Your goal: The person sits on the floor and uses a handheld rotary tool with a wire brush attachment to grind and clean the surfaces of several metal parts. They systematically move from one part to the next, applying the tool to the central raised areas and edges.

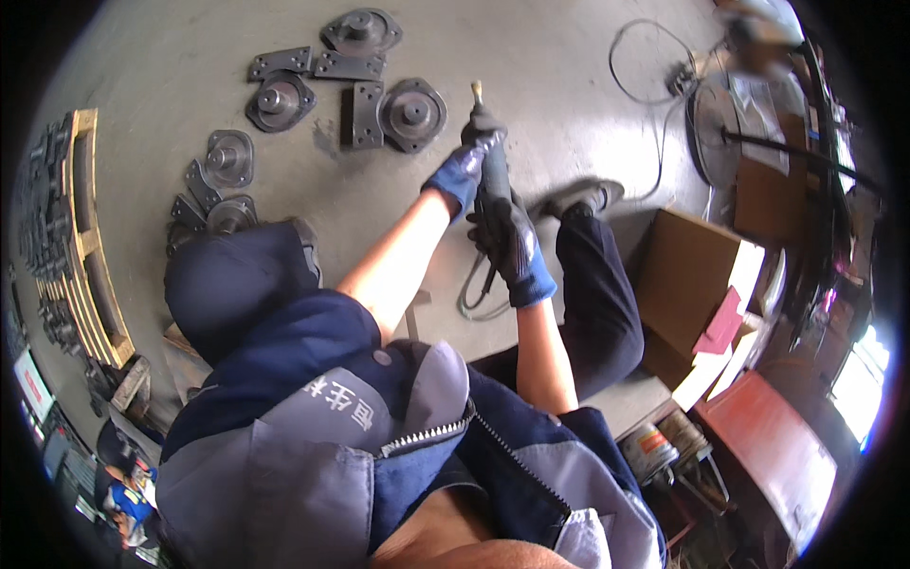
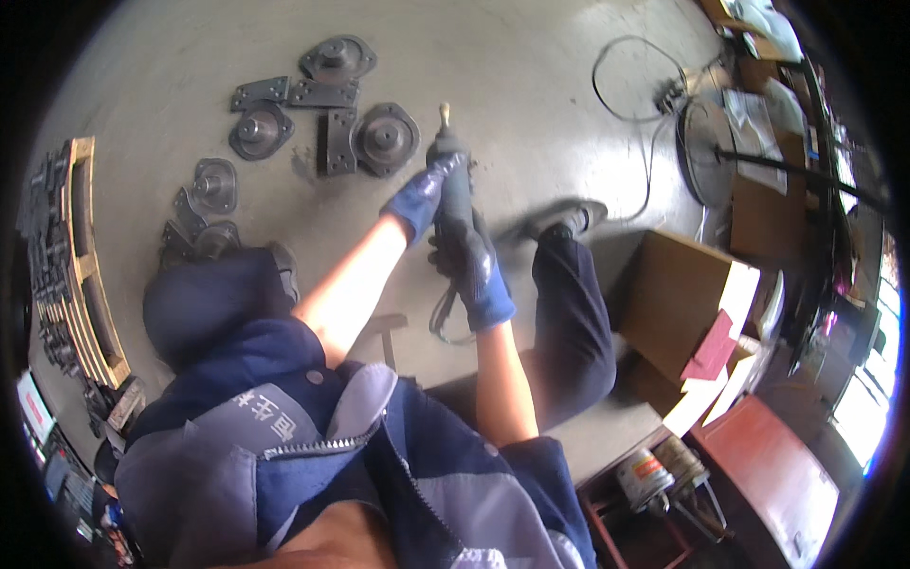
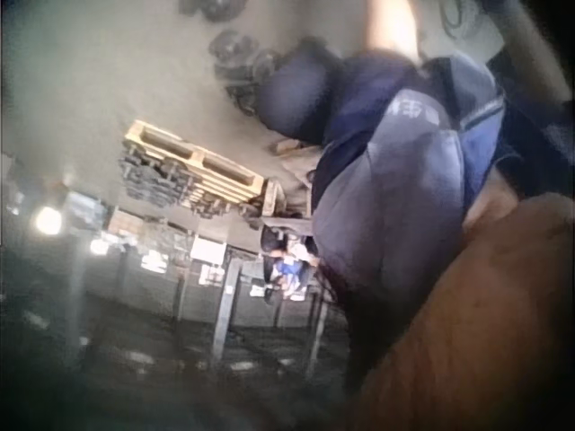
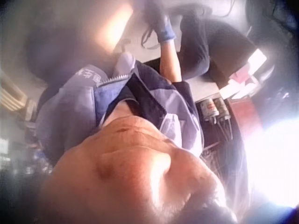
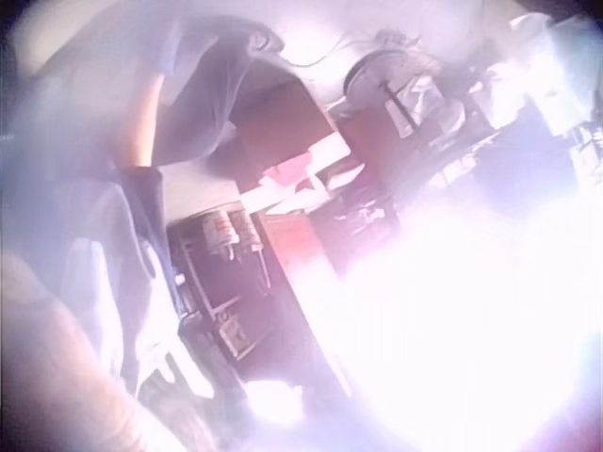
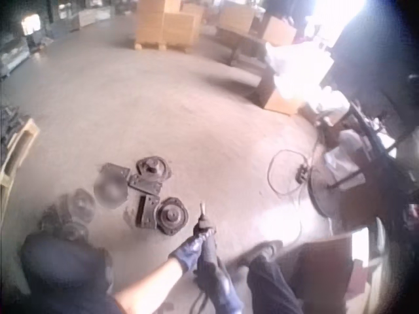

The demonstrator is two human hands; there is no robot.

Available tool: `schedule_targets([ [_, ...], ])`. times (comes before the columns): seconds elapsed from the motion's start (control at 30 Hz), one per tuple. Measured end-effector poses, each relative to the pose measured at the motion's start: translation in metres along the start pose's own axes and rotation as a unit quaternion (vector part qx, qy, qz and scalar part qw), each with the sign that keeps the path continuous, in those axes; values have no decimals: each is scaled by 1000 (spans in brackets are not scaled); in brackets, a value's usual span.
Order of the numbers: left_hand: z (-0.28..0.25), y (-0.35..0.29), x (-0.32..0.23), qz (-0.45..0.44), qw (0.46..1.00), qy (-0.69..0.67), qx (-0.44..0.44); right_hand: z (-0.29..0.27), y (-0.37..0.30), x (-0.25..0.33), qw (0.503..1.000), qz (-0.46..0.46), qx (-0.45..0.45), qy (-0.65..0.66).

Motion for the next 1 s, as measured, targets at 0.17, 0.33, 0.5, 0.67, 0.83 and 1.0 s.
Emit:
schedule_targets([
  [0.17, 17, -42, -17, 27, 996, 70, 50, 11, -33, 4, 991, 47, 40, 119],
  [0.33, 10, -58, -22, 95, 974, 203, 28, 26, -54, -4, 978, 77, 48, 188],
  [0.5, 2, -59, -9, 4, 996, 83, 36, 26, -45, -13, 995, 9, 7, 100],
  [0.67, 22, -66, -21, 44, 993, 103, 31, 24, -45, -9, 992, 4, 20, 121],
  [0.83, 4, -30, -19, 62, 992, 88, 70, 33, -51, -2, 994, -11, 57, 98],
  [1.0, 10, -39, -20, -3, 993, 99, 64, 33, -53, -1, 986, 10, 63, 152],
])
Point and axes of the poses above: each hand's wrist, its own y-axis towards the middle knuckle, its own z-axis out of the palm, x = y × z, the point moved 2 cm from there along y, towards the middle knuckle, and after that the axes turned 8 degrees about -x, right-handed, at the moved point
